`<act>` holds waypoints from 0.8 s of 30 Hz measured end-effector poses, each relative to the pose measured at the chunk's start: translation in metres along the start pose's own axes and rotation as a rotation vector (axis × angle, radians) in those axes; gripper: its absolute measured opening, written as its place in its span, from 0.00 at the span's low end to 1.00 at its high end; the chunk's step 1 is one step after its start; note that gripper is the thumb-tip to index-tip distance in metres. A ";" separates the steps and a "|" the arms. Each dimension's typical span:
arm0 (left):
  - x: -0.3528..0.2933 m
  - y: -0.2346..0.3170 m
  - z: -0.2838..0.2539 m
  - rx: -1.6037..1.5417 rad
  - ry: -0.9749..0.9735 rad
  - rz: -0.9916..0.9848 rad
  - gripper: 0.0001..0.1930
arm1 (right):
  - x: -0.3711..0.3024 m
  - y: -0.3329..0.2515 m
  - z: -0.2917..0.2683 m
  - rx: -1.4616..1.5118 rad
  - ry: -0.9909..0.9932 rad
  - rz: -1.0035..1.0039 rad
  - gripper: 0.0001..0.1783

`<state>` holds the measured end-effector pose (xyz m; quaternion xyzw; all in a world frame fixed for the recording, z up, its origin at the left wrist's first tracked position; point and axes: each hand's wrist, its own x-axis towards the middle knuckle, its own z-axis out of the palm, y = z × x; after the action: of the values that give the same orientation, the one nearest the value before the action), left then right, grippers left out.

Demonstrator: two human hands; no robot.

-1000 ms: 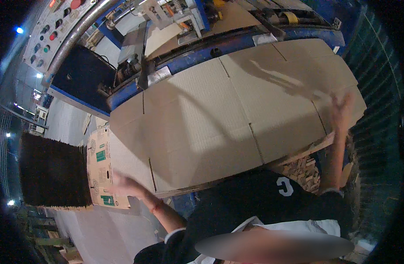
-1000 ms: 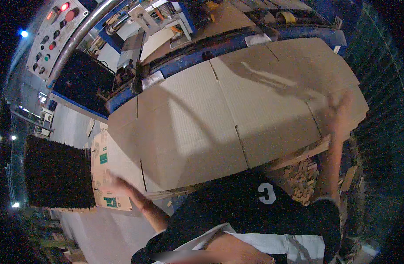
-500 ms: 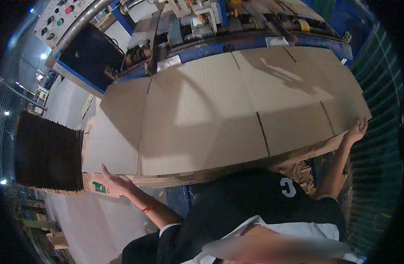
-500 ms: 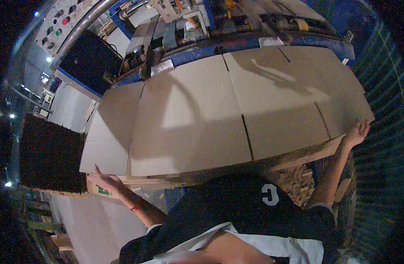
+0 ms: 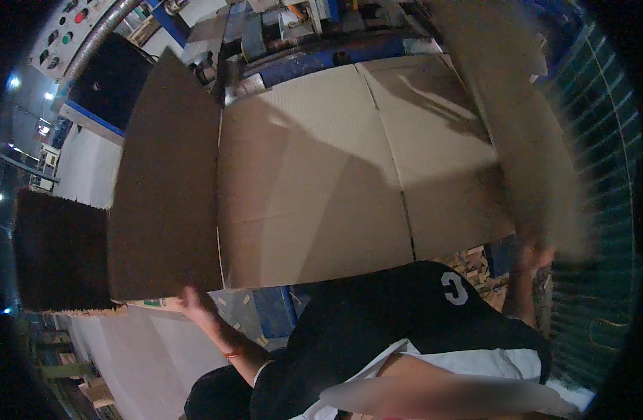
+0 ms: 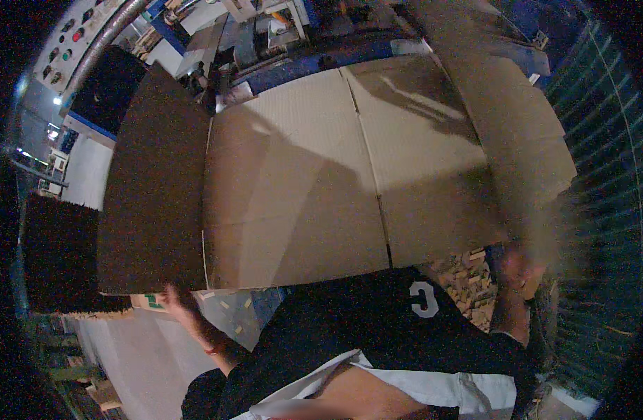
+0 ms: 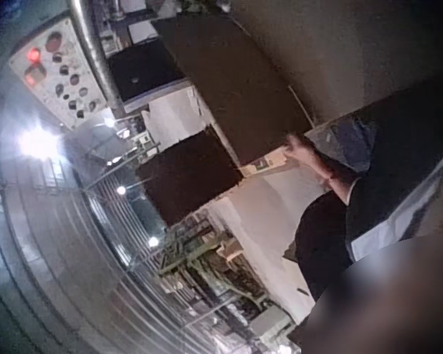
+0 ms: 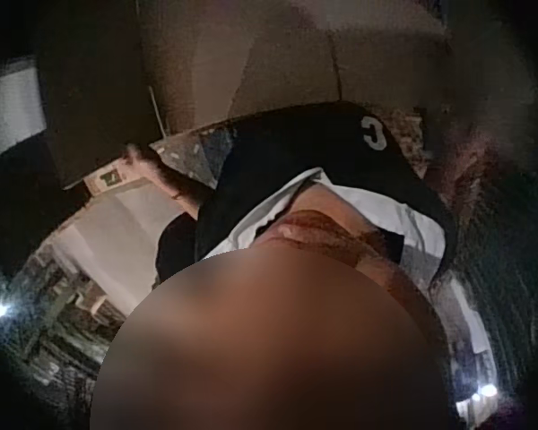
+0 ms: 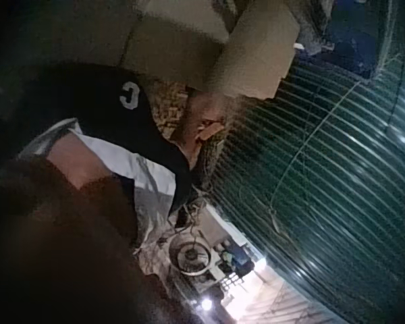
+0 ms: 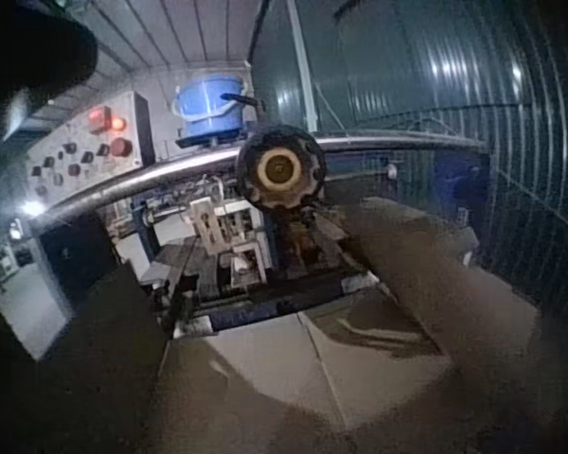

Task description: The person repeatedly picks up flat cardboard sheets from a conveyor and stacks them by hand. The person aligns each sheet and places it on a growing pile, maintaining a consistent stack throughout the clip.

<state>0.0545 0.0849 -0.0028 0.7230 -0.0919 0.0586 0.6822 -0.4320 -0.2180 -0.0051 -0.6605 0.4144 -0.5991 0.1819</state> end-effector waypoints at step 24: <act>-0.006 0.005 0.150 0.702 -0.998 1.109 0.23 | 0.091 0.043 0.114 -0.501 -1.027 -0.678 0.43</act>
<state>0.0418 -0.0647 -0.0087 0.6848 -0.7042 0.0841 0.1675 -0.3445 -0.3422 -0.0024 -0.9782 0.1711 -0.1177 -0.0014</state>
